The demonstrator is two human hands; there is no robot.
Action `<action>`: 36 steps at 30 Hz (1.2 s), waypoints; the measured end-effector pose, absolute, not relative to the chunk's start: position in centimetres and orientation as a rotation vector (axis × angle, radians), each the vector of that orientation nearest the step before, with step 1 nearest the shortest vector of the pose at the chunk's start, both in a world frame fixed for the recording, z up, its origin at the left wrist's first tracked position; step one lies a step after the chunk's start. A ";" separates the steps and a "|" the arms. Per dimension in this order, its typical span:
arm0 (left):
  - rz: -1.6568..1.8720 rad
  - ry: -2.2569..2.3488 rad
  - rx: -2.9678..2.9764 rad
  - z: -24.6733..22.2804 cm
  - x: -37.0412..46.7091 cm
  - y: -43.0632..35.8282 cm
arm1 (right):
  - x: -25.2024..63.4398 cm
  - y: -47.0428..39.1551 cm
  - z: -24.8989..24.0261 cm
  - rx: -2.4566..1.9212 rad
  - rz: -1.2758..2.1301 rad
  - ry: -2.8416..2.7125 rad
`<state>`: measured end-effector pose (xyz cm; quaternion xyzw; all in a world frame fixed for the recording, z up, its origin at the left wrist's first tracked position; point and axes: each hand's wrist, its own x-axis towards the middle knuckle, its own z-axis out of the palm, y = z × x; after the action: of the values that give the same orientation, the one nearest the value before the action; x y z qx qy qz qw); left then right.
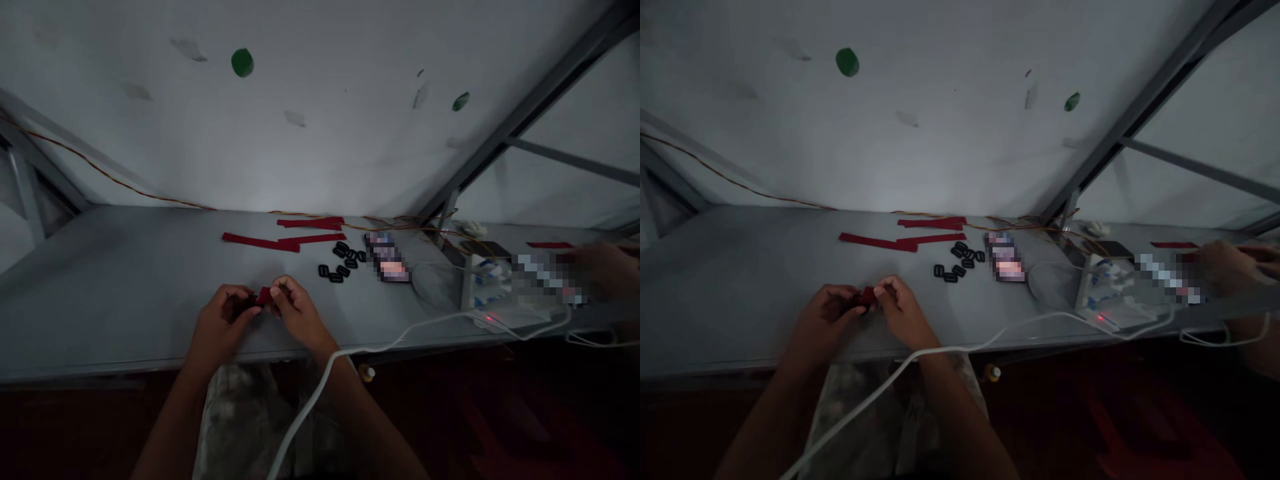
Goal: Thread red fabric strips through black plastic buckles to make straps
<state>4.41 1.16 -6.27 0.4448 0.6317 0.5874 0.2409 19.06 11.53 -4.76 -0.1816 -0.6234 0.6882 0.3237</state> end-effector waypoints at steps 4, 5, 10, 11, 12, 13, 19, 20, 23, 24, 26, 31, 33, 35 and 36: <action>1.400 1.730 1.312 -5.4 4.3 0.9 | 19.2 11.5 -4.4 -0.387 1.992 -1.569; 1.327 1.769 1.363 -5.2 4.3 0.8 | 19.2 11.6 -4.3 -0.367 2.059 -1.529; 1.246 2.050 1.534 -4.9 4.9 0.8 | 18.6 11.5 -4.4 -0.466 2.115 -1.353; 1.247 2.105 1.565 -5.1 5.0 0.8 | 18.5 11.4 -4.5 -0.499 2.068 -1.355; 1.244 2.150 1.588 -5.2 5.0 0.8 | 18.3 11.3 -4.6 -0.527 2.020 -1.366; 1.234 2.182 1.606 -5.3 5.1 0.8 | 18.2 11.1 -4.7 -0.546 1.977 -1.382; 1.229 2.277 1.677 -5.6 5.1 0.8 | 18.3 10.2 -5.0 -0.579 1.751 -1.552; 1.231 2.292 1.692 -5.7 5.1 0.8 | 18.3 10.2 -5.0 -0.583 1.719 -1.584; 1.229 2.350 1.729 -6.1 5.2 0.8 | 18.4 10.0 -5.0 -0.614 1.561 -1.694; 1.233 2.369 1.736 -6.2 5.3 0.7 | 18.4 10.0 -4.9 -0.626 1.483 -1.728; 1.249 2.397 1.730 -6.4 5.5 0.6 | 18.3 9.9 -4.8 -0.650 1.338 -1.776; 1.331 2.417 1.719 -6.6 5.7 0.4 | 18.4 10.0 -4.7 -0.601 1.361 -1.767; 1.351 2.398 1.763 -6.7 5.6 0.5 | 18.4 10.0 -4.6 -0.593 1.376 -1.760; 1.360 2.370 1.814 -6.9 5.4 0.6 | 18.4 10.0 -4.6 -0.611 1.379 -1.760; 1.364 2.358 1.835 -7.0 5.4 0.6 | 18.4 10.0 -4.6 -0.621 1.386 -1.755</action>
<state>5.35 0.62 -6.95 0.5572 0.7162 0.4141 -0.0713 18.43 10.03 -4.57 -0.2453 -0.6936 0.5474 0.3989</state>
